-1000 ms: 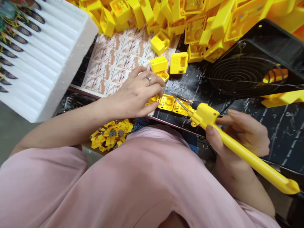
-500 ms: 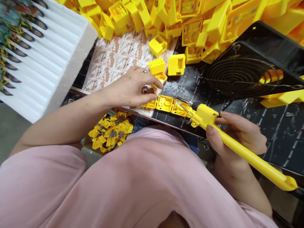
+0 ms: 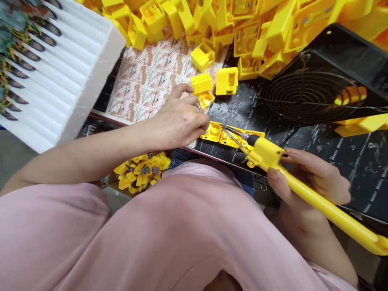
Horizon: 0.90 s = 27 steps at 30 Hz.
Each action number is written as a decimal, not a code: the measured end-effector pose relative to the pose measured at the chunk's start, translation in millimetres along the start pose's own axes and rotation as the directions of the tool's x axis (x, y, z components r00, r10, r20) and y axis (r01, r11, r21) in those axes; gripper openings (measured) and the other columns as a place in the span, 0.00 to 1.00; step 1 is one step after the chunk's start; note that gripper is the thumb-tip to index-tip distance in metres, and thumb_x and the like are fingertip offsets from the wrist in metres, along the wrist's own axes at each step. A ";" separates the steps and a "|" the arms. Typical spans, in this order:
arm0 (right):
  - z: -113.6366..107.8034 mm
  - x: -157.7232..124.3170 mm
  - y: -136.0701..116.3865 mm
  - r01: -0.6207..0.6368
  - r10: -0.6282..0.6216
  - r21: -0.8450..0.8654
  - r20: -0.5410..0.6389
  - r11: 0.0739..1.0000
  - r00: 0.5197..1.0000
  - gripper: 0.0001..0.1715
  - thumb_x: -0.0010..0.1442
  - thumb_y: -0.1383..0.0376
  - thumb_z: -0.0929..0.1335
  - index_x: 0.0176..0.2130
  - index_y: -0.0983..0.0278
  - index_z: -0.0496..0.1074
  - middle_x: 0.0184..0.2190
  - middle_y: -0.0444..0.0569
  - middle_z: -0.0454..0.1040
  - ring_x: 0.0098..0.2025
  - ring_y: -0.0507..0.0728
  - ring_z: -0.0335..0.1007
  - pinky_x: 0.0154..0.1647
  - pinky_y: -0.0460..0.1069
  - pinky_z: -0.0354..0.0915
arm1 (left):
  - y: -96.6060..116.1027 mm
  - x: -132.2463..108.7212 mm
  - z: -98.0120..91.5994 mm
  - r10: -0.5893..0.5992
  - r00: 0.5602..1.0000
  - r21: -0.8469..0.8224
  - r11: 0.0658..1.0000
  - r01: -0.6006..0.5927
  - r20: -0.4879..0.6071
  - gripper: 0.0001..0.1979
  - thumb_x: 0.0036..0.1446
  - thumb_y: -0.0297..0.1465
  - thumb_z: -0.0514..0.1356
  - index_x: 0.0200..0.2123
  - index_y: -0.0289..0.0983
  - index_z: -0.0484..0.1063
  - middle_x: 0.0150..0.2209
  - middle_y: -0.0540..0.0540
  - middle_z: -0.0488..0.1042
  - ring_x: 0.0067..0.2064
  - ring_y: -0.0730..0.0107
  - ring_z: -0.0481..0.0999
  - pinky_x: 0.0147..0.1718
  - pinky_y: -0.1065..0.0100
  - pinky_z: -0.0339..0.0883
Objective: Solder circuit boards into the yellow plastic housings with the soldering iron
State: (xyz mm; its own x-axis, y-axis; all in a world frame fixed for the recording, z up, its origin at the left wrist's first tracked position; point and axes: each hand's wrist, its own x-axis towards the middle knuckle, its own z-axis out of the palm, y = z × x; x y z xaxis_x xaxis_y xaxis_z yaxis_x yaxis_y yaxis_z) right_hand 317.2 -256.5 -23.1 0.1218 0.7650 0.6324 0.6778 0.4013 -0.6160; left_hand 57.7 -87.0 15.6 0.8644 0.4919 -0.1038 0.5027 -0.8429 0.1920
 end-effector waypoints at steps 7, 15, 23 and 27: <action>-4.2 24.6 3.2 0.158 -0.200 0.156 0.313 0.975 0.928 0.20 0.62 0.66 0.76 0.53 0.58 0.76 0.30 0.46 0.81 0.30 0.56 0.81 0.27 0.47 0.77 | 3.0 -1.0 10.5 -0.040 0.999 0.009 0.999 0.040 -0.016 0.15 0.64 0.35 0.53 0.30 0.42 0.77 0.31 0.47 0.80 0.49 0.52 0.78 0.63 0.41 0.59; 4.9 39.9 -6.6 0.295 -0.324 0.135 0.360 0.946 0.875 0.15 0.59 0.67 0.78 0.40 0.58 0.70 0.28 0.43 0.80 0.25 0.51 0.77 0.25 0.43 0.74 | 6.3 3.1 8.8 -0.029 0.999 0.093 0.995 0.025 0.037 0.14 0.62 0.34 0.53 0.30 0.41 0.77 0.31 0.46 0.80 0.46 0.52 0.79 0.59 0.41 0.64; -1.8 48.8 -12.9 0.340 -0.401 0.213 0.435 0.916 0.807 0.11 0.58 0.70 0.78 0.38 0.64 0.73 0.28 0.49 0.78 0.29 0.54 0.77 0.29 0.48 0.74 | 11.5 7.0 5.6 -0.012 0.998 0.159 0.987 0.001 0.068 0.14 0.62 0.32 0.53 0.29 0.36 0.76 0.30 0.44 0.79 0.46 0.54 0.78 0.60 0.46 0.65; -9.8 43.8 -12.5 0.194 -0.201 0.057 0.398 0.979 0.895 0.08 0.71 0.61 0.68 0.38 0.60 0.72 0.29 0.46 0.77 0.32 0.50 0.76 0.33 0.46 0.74 | 3.2 7.6 21.7 0.003 0.996 0.002 1.000 -0.003 -0.084 0.10 0.55 0.33 0.56 0.24 0.38 0.72 0.24 0.48 0.75 0.43 0.55 0.78 0.59 0.44 0.65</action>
State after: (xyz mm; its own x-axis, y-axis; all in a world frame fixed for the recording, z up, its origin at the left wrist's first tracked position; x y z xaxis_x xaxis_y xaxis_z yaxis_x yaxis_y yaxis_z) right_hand 321.2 -232.9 16.9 -0.3156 0.8046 0.5031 0.6458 0.5706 -0.5074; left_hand 66.0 -90.7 -5.8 0.8623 0.5060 -0.0209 0.5002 -0.8447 0.1904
